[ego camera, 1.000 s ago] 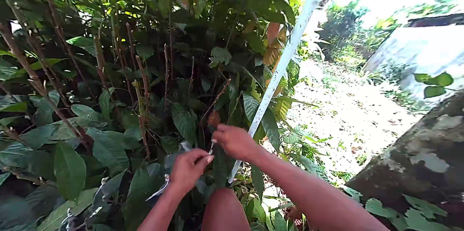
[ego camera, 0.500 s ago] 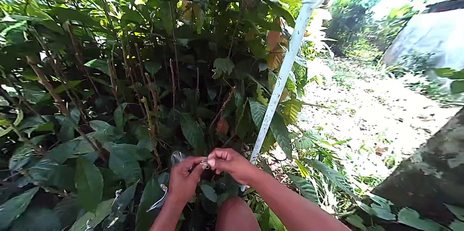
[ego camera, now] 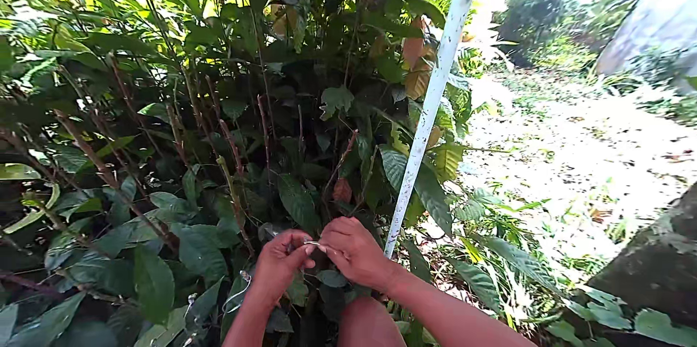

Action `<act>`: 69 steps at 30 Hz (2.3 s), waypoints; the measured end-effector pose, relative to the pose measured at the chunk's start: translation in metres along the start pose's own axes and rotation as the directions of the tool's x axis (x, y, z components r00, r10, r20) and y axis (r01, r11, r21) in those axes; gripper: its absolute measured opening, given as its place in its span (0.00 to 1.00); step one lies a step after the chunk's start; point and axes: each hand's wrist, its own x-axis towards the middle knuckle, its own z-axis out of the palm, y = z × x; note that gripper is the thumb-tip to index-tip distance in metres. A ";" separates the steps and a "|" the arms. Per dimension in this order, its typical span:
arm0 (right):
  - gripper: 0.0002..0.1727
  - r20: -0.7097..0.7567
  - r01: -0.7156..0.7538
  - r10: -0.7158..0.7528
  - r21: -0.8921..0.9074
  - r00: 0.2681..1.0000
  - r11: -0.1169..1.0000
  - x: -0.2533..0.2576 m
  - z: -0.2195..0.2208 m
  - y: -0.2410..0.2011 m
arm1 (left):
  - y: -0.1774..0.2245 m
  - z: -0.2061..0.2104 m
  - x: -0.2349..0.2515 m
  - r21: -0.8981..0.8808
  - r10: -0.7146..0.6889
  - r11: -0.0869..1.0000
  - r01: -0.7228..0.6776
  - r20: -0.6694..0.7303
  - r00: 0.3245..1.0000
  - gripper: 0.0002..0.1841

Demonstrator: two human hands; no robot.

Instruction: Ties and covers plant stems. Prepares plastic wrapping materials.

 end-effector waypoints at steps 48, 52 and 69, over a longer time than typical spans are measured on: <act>0.08 0.013 -0.303 0.925 0.946 0.380 0.111 -0.116 -0.099 0.003 | -0.090 0.137 0.130 0.323 -0.161 0.929 0.181 -0.088 0.983 0.23; 0.08 0.055 -0.524 0.938 0.840 0.343 0.142 -0.102 -0.082 0.020 | -0.107 0.109 0.072 0.255 -0.020 0.967 0.027 -0.030 0.999 0.15; 0.12 0.016 -0.568 0.571 -0.090 0.821 0.818 -0.128 -0.055 0.072 | -0.113 0.127 0.078 0.185 -0.332 0.943 0.276 0.486 0.808 0.16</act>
